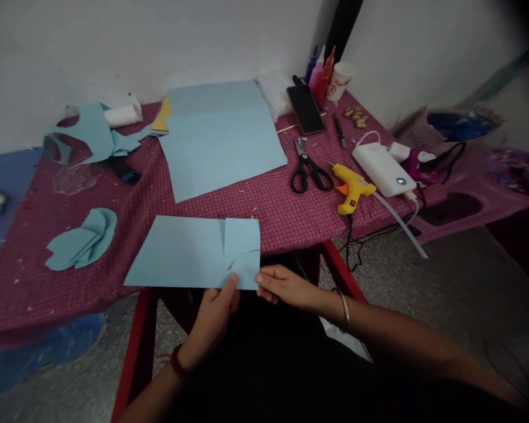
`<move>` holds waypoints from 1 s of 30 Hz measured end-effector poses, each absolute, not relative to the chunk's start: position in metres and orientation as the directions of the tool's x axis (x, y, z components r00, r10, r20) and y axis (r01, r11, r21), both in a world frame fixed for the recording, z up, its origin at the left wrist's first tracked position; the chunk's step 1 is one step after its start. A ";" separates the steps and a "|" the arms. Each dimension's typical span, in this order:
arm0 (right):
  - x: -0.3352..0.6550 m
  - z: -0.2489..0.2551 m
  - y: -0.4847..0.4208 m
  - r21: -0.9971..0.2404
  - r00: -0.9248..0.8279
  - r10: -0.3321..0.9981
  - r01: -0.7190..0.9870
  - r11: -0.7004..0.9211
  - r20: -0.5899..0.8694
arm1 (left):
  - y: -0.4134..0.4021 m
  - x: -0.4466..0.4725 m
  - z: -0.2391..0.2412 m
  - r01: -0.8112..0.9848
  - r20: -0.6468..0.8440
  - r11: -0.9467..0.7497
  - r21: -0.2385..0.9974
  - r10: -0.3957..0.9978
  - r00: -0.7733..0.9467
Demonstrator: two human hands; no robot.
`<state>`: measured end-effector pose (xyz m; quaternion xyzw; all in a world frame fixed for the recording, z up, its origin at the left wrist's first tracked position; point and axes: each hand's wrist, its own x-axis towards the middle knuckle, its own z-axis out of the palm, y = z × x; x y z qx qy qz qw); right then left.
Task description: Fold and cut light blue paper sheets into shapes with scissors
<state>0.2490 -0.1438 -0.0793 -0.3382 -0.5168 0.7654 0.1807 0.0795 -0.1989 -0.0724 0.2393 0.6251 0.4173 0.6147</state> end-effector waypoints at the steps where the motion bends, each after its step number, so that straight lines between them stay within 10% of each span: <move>1: 0.249 -0.079 -0.144 -0.914 -0.700 0.626 0.096 -0.393 -0.343 | -0.199 0.080 -0.072 -0.179 -0.565 0.539 0.823 0.809 -0.160; 16: 0.244 -0.078 -0.147 -0.920 -0.660 0.646 0.213 -0.328 -0.384 | -0.201 0.077 -0.071 0.048 -0.532 0.531 0.846 0.847 0.000; 30: 0.246 -0.083 -0.144 -0.929 -0.529 0.767 0.142 -0.342 -0.364 | -0.200 0.066 -0.069 -0.098 -0.553 0.572 0.814 0.816 0.168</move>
